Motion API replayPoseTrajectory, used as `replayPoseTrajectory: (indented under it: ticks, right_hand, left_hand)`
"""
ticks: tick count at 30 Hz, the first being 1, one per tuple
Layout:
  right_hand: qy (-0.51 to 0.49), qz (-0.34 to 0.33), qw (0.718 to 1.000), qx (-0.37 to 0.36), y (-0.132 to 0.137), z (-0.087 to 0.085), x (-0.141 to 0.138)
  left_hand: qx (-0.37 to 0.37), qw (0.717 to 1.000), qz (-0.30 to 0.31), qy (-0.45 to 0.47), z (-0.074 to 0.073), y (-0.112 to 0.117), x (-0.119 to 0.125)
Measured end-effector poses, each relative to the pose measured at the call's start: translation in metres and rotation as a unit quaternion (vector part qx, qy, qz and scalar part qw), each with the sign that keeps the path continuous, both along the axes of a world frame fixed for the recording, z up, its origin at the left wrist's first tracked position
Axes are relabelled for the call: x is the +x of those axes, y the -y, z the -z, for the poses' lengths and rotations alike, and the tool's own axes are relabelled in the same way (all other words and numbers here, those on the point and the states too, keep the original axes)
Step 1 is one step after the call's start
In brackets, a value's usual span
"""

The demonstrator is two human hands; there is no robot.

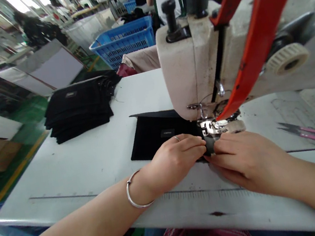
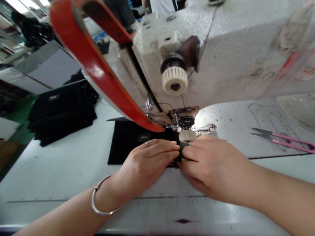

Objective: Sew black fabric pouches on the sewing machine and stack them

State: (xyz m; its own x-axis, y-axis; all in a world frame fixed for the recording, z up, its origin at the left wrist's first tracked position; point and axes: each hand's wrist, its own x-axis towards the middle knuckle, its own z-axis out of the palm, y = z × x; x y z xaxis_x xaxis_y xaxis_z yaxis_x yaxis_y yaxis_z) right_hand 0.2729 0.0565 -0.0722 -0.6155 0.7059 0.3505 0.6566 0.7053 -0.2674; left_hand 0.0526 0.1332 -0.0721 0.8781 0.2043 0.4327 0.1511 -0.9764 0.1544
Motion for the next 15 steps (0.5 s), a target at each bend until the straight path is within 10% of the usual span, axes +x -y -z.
replayPoseTrajectory:
  ticks: [15]
  right_hand:
    - [0.009, -0.010, 1.000, -0.005, -0.0011, 0.0007, 0.0060]
  left_hand:
    - [-0.015, 0.999, 0.036, 0.019, 0.0006, -0.0035, -0.0024]
